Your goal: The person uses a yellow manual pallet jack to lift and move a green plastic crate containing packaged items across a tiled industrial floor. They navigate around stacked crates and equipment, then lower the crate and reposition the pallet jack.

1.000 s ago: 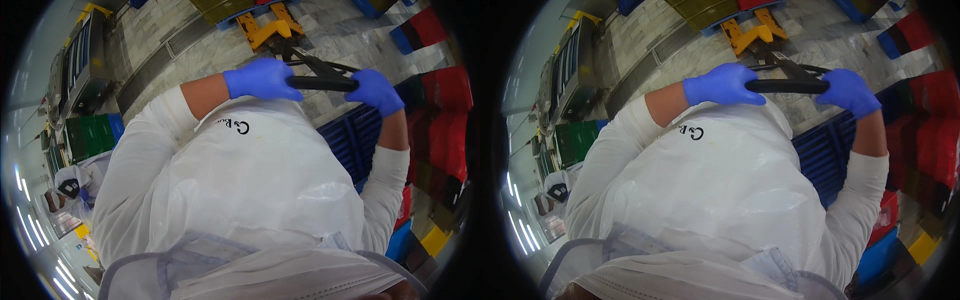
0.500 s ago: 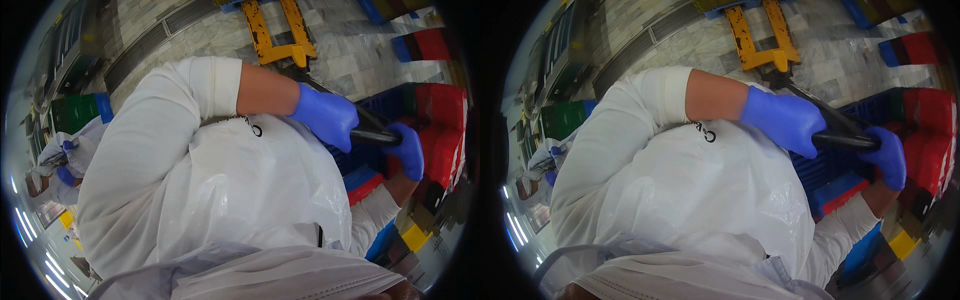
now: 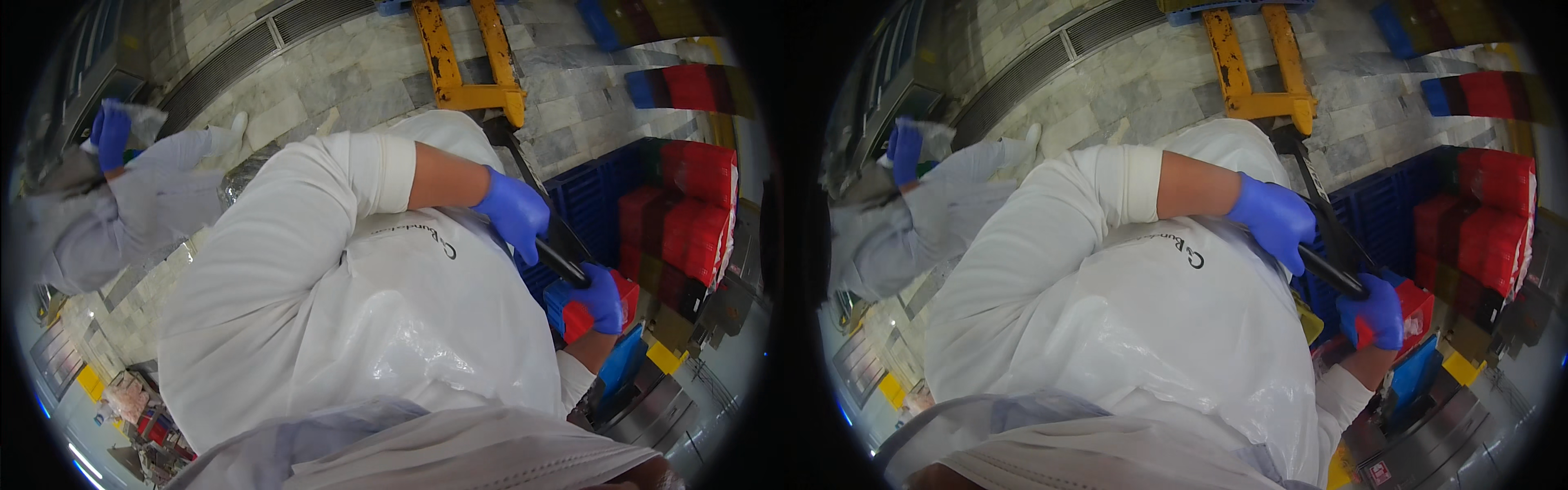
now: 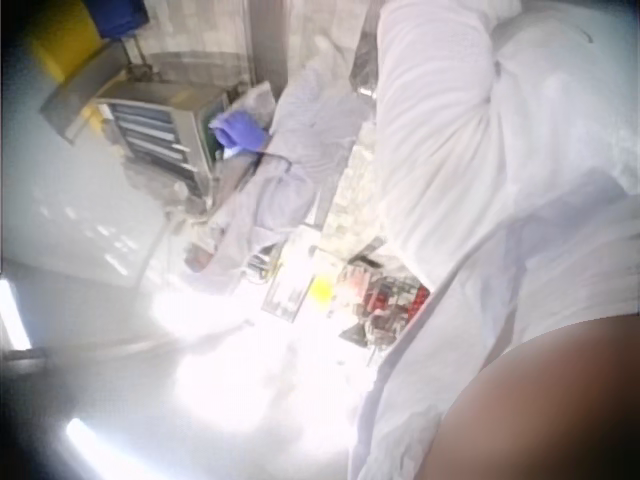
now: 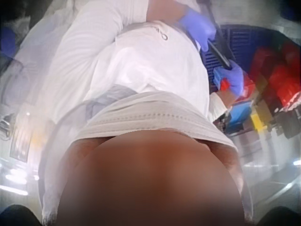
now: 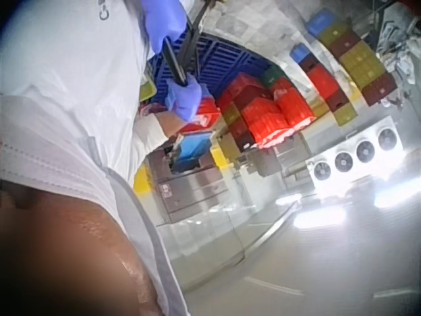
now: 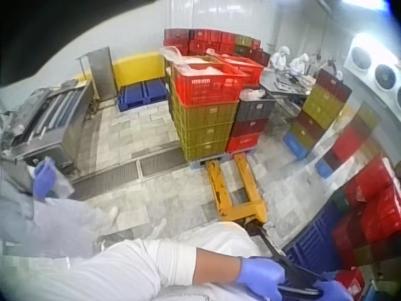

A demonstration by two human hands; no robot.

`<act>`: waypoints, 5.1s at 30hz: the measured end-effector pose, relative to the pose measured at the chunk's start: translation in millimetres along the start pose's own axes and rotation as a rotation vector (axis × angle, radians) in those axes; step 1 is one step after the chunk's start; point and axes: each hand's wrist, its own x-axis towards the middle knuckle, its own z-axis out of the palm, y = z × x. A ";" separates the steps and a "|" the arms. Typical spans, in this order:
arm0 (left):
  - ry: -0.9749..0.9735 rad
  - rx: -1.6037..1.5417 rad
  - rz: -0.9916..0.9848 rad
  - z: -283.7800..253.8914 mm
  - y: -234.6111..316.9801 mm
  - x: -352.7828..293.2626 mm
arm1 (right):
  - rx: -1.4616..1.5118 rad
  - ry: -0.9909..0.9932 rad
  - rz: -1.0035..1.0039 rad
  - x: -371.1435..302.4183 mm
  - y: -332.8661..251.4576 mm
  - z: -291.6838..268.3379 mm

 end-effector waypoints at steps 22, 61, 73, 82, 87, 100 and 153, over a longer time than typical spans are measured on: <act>0.128 0.178 -0.592 269.8 33.7 -88.2 | -0.500 0.161 -0.279 -70.6 121.5 231.3; 0.463 0.505 -0.461 360.2 42.9 -249.0 | -0.360 0.223 -0.395 -202.0 132.7 367.9; 0.780 0.433 -0.575 238.1 89.2 -184.0 | -0.095 0.484 -0.627 -182.3 123.1 240.8; 0.792 0.402 -0.422 179.0 65.8 -191.0 | 0.012 0.441 -0.513 -178.1 74.5 222.6; 0.770 0.384 -0.329 145.2 45.7 -198.0 | 0.049 0.507 -0.438 -170.6 45.2 227.5; 0.739 0.392 -0.301 104.2 12.9 -222.2 | 0.058 0.450 -0.364 -169.9 -11.3 236.6; 0.626 0.550 -0.456 292.6 88.5 -156.4 | -0.052 0.248 -0.414 -180.2 175.1 283.3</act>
